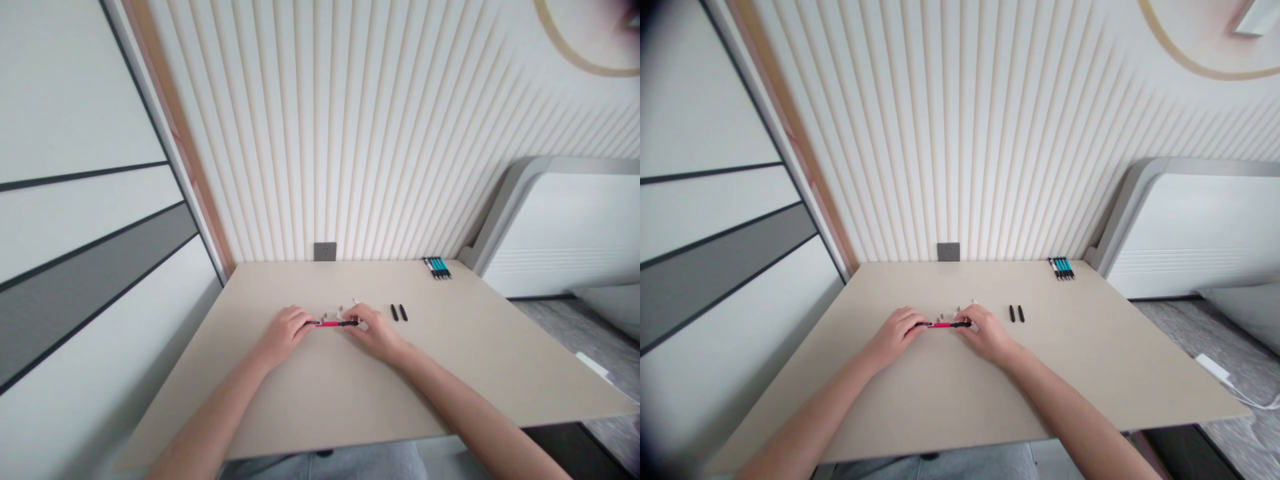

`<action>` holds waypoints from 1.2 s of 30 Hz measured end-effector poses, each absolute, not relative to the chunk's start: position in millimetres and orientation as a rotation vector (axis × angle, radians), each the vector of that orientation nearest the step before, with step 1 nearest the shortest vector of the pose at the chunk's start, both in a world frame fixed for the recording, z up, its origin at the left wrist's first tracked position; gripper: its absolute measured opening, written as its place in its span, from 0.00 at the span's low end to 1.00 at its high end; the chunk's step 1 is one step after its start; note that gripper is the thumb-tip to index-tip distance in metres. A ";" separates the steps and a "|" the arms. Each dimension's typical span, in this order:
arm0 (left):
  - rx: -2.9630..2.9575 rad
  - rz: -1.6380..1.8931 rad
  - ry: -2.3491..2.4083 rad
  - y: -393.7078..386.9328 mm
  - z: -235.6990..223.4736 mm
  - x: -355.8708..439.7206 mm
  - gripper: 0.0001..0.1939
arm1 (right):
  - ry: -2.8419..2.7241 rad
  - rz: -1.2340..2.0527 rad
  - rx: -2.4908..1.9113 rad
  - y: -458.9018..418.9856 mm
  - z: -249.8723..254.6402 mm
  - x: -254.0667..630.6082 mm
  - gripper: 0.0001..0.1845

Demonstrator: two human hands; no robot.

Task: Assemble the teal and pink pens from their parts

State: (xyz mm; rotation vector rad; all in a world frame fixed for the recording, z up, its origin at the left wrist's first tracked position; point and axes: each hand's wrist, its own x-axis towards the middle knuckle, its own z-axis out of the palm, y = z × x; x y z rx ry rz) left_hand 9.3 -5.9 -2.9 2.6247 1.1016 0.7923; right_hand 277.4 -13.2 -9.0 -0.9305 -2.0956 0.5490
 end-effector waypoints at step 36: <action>2.617 0.946 1.117 -8.0 -2.3 11.5 0.09 | -1.995 0.695 -0.911 -14.0 -7.6 278.5 0.15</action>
